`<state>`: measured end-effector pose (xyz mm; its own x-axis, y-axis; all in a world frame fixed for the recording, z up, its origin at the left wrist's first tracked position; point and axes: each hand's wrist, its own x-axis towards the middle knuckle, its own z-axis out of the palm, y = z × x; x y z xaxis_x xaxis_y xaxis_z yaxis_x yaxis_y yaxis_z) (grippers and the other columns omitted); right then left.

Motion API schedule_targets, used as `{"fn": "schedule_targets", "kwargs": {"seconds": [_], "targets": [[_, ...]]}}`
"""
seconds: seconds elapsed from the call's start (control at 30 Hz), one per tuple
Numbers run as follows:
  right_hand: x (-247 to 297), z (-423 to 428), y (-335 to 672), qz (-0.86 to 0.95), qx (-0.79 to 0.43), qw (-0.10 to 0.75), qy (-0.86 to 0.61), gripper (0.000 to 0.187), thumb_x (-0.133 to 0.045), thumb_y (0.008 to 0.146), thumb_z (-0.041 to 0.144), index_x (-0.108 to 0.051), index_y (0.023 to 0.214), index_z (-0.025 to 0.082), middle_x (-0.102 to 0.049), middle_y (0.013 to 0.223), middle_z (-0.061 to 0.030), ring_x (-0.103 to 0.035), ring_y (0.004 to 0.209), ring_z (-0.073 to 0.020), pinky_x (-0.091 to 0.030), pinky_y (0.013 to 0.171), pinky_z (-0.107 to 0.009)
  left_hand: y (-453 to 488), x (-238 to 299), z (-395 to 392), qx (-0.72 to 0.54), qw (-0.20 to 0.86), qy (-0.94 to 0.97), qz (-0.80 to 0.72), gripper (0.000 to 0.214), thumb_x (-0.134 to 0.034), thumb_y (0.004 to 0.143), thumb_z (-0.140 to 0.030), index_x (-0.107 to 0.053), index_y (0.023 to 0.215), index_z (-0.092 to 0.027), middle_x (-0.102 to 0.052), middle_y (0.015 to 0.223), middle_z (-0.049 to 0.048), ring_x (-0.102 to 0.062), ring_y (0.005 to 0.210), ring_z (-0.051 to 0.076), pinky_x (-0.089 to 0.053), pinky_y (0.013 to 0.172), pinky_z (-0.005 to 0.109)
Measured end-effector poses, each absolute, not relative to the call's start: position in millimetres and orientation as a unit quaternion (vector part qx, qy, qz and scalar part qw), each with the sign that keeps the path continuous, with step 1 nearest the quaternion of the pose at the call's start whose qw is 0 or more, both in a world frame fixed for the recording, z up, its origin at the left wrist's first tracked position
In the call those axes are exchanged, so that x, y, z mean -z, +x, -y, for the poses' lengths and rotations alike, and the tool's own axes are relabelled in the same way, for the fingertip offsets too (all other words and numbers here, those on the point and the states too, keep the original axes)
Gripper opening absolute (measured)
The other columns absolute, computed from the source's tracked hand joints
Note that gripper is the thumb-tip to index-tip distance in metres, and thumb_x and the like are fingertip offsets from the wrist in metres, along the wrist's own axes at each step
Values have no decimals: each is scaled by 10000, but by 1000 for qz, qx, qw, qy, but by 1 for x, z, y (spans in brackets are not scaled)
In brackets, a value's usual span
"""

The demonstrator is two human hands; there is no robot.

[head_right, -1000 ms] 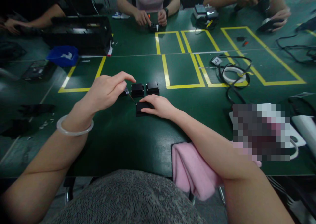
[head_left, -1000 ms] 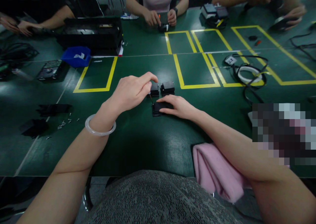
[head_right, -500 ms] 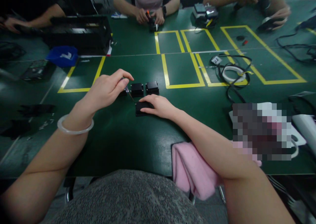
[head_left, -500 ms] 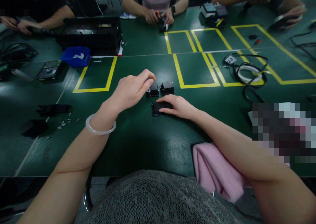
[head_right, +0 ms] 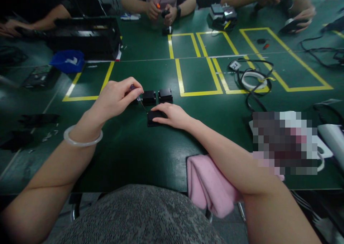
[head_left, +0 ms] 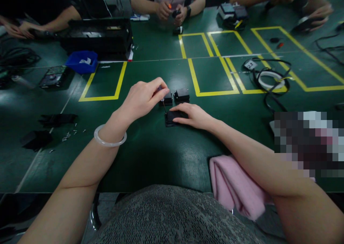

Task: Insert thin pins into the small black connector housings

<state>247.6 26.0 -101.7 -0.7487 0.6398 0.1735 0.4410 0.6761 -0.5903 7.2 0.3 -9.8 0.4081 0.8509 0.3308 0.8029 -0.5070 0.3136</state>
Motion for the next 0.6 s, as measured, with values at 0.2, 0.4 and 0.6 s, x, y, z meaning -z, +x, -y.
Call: {"fn": "schedule_targets", "kwargs": {"seconds": [0.2,0.4,0.6], "targets": [[101,-26,248,897,-267,185,-300,421,-662,1026,438,-716,1359,186,-779,1305,-148,-722,1193,-325,-560,1034,-496,7,12,-1,-237,30,836,-495,298,-476,1047,-348,-715,990,-179,-670,752,14,-605,652,156,-391,624,285],[102,-26,248,898,-264,182,-300,425,-667,1023,429,-715,1360,174,-778,1307,-158,-721,1197,-332,-560,1039,-510,7,9,1,-211,14,838,-503,344,-451,1052,-338,-748,1171,-210,-691,770,11,-595,658,163,-361,629,294],[104,-27,249,898,-262,189,-299,405,-679,1019,428,-721,1356,207,-782,1301,-128,-723,1191,-312,-562,1033,-481,6,8,3,-204,22,851,-484,396,-373,1067,-330,-732,1202,-231,-681,771,0,-590,657,157,-388,648,281]]}}
